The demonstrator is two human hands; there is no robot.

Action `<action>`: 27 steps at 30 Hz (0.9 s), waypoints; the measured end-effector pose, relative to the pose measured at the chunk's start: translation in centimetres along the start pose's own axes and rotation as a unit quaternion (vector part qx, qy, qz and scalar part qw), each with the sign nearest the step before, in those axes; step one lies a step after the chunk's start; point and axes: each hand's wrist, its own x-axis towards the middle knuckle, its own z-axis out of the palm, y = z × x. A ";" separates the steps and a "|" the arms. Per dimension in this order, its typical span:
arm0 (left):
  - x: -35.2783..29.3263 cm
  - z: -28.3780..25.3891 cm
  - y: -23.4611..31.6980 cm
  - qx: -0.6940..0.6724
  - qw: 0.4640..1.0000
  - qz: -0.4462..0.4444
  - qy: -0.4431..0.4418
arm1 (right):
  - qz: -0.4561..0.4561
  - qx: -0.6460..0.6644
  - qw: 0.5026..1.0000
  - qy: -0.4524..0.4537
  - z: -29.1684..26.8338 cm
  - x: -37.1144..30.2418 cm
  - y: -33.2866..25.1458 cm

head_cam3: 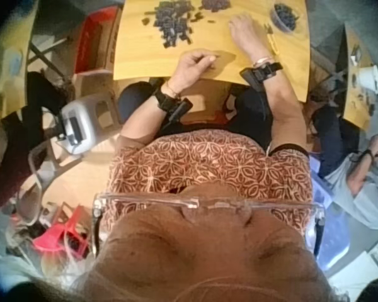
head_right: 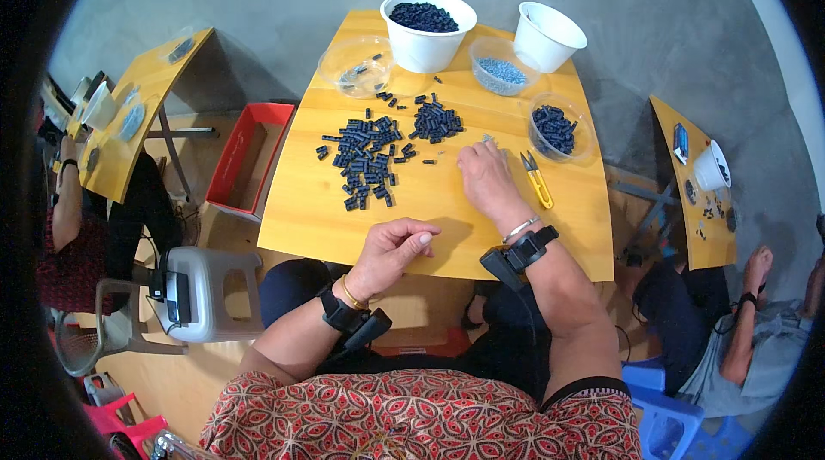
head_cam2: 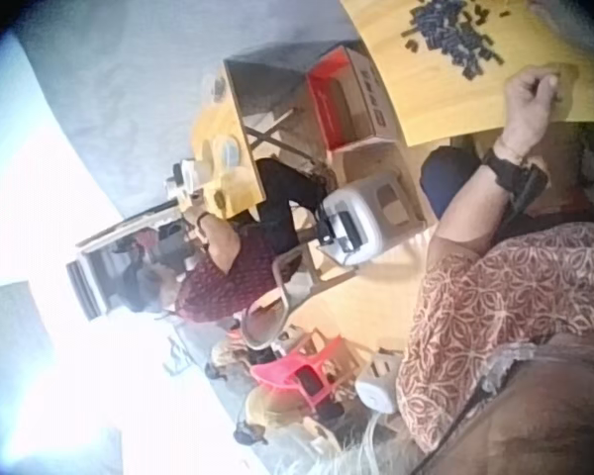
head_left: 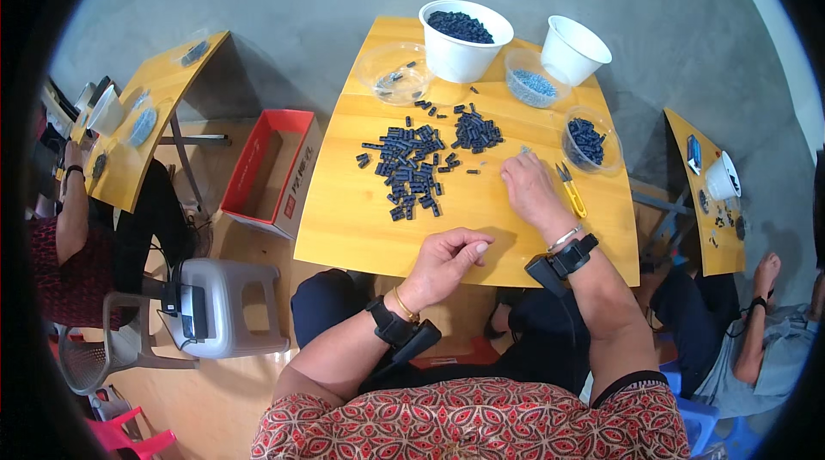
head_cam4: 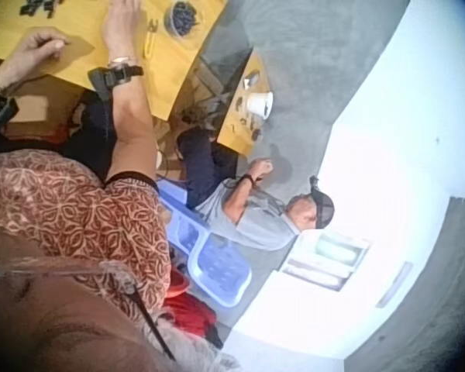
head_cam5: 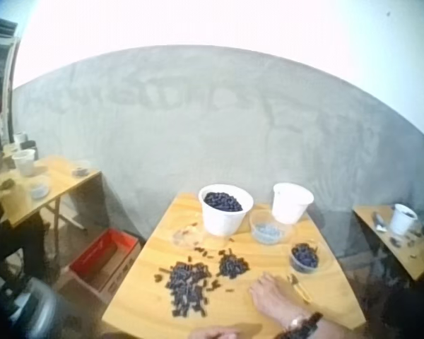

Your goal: The recorder is manually assembling small black rubber or plastic components with small grey clips.

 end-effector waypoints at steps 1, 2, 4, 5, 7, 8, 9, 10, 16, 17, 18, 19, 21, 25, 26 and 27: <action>-0.1 0.0 0.0 0.000 1.000 0.001 0.001 | -0.001 0.001 1.000 0.000 0.0 0.0 -0.1; -0.1 0.1 0.1 -0.003 1.000 -0.003 0.004 | 0.001 0.003 1.000 0.005 0.1 -0.1 -0.1; 0.0 0.2 0.1 -0.005 1.000 -0.005 0.007 | 0.002 0.003 1.000 0.013 0.4 0.0 0.4; 0.1 0.2 0.0 0.000 1.000 -0.004 0.007 | 0.001 -0.010 1.000 0.020 0.7 0.1 0.7; 0.0 0.2 0.0 0.007 1.000 -0.005 0.012 | -0.003 -0.018 1.000 0.026 0.6 0.6 0.0; 0.0 0.3 0.0 0.002 1.000 -0.003 0.009 | 0.015 -0.007 0.999 0.029 0.3 0.8 -0.3; 0.0 0.3 -0.1 -0.004 1.000 -0.001 0.005 | 0.033 0.003 0.999 0.031 0.0 1.1 -0.7; 0.0 0.3 -0.1 -0.003 1.000 -0.002 0.007 | 0.032 0.005 0.999 0.030 0.1 1.4 -1.1; 0.0 0.3 0.2 -0.008 1.000 0.001 0.008 | -0.027 0.100 0.995 0.012 1.4 2.1 -2.7; 0.1 0.3 0.1 -0.010 1.000 0.002 0.004 | -0.023 0.091 0.996 0.004 1.5 2.1 -2.6; 0.0 0.3 0.1 -0.013 1.000 0.004 0.000 | -0.019 0.080 0.997 -0.004 1.6 2.2 -2.6; 0.0 0.2 0.1 -0.014 1.000 0.005 -0.001 | -0.019 0.079 0.997 -0.005 1.5 2.0 -2.3; 0.0 0.2 0.0 -0.014 1.000 0.003 -0.002 | -0.024 0.122 0.992 0.034 1.1 1.7 -2.2; 0.0 0.1 -0.3 -0.038 0.999 0.003 0.024 | 0.143 0.321 0.936 -0.035 -0.9 -0.3 -3.3; 0.0 0.2 -0.4 -0.044 0.998 0.012 0.043 | 0.140 0.382 0.913 -0.027 -1.0 -0.7 -3.5; 0.1 0.3 -0.4 -0.049 0.997 0.021 0.061 | 0.136 0.442 0.887 -0.018 -1.0 -1.1 -3.6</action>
